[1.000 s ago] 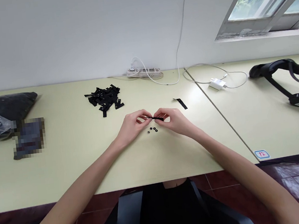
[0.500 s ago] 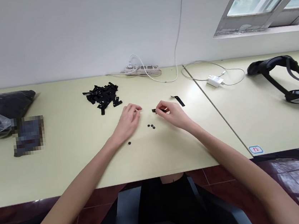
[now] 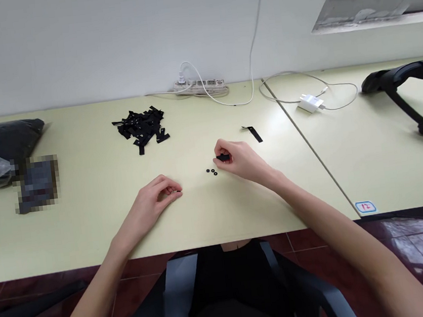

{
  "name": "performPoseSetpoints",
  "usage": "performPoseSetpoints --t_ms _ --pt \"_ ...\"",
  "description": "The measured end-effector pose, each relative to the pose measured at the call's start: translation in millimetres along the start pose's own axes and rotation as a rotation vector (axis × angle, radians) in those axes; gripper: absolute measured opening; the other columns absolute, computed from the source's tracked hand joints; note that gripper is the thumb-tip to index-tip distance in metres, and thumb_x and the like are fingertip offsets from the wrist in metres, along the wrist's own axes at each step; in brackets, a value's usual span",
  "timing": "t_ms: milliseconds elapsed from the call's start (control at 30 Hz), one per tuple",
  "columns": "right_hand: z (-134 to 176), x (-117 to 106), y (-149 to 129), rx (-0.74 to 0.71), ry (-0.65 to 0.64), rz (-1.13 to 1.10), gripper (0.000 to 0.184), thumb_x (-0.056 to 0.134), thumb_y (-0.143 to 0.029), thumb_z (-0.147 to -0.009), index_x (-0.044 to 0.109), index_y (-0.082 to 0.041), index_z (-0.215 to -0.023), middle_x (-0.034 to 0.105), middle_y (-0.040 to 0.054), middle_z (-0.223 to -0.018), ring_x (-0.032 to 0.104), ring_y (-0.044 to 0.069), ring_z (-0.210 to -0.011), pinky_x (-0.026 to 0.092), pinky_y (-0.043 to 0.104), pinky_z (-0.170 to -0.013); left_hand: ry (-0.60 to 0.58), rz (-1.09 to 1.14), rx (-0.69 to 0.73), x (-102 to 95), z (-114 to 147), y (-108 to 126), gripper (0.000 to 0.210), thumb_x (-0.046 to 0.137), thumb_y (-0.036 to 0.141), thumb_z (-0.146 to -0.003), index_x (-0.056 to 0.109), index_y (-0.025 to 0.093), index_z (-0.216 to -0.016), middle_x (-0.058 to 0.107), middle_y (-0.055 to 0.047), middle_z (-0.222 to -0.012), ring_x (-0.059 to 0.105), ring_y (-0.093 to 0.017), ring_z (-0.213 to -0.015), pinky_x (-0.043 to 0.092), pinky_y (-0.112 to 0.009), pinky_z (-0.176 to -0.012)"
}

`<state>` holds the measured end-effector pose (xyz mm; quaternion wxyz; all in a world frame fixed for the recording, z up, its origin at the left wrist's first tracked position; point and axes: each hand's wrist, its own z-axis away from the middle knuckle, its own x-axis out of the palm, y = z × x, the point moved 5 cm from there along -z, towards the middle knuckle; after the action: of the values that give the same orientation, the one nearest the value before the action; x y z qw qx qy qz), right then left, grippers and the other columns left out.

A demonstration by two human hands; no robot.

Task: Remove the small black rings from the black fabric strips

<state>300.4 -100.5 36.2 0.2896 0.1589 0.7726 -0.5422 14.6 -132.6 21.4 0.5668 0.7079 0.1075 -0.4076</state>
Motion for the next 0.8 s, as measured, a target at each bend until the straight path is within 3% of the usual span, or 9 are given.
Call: performPoseSetpoints --t_ms 100,333,500,800 --pt "2 8 2 0.012 -0.115 0.026 0.004 0.068 -0.025 -0.098 0.065 -0.026 -0.100 0.069 -0.0007 -0.082 0.062 0.018 -0.071 0.044 0.033 -0.069 -0.002 -0.029 0.014 -0.2 -10 5 0.032 0.065 0.055 -0.112 0.079 0.028 -0.103 0.077 -0.006 -0.114 0.072 -0.025 -0.097 0.055 -0.036 -0.088" --pt "2 22 2 -0.085 -0.163 0.019 0.008 0.071 -0.026 -0.104 0.079 -0.025 -0.108 0.079 0.0056 -0.113 0.073 0.019 -0.085 0.054 0.034 -0.083 -0.112 0.001 0.109 7.4 -63 21 0.034 0.065 0.055 -0.110 0.083 0.028 -0.102 0.081 -0.005 -0.107 0.073 -0.026 -0.092 0.053 -0.035 -0.081" --pt "2 12 1 -0.070 -0.151 0.085 0.008 0.078 -0.024 -0.101 0.077 -0.026 -0.109 0.076 0.0042 -0.107 0.066 0.020 -0.082 0.050 0.035 -0.079 -0.227 0.051 0.160 19.0 -98 23 0.031 0.071 0.054 -0.105 0.085 0.028 -0.099 0.080 -0.005 -0.102 0.071 -0.023 -0.088 0.052 -0.033 -0.079" --pt "2 -14 -1 0.077 -0.049 -0.002 0.010 0.076 -0.036 -0.105 0.074 -0.027 -0.104 0.077 0.0038 -0.103 0.055 0.019 -0.076 0.044 0.037 -0.072 -0.283 0.071 0.126 18.7 -105 22 0.030 0.071 0.053 -0.106 0.083 0.026 -0.100 0.079 -0.004 -0.098 0.068 -0.022 -0.086 0.048 -0.032 -0.077"
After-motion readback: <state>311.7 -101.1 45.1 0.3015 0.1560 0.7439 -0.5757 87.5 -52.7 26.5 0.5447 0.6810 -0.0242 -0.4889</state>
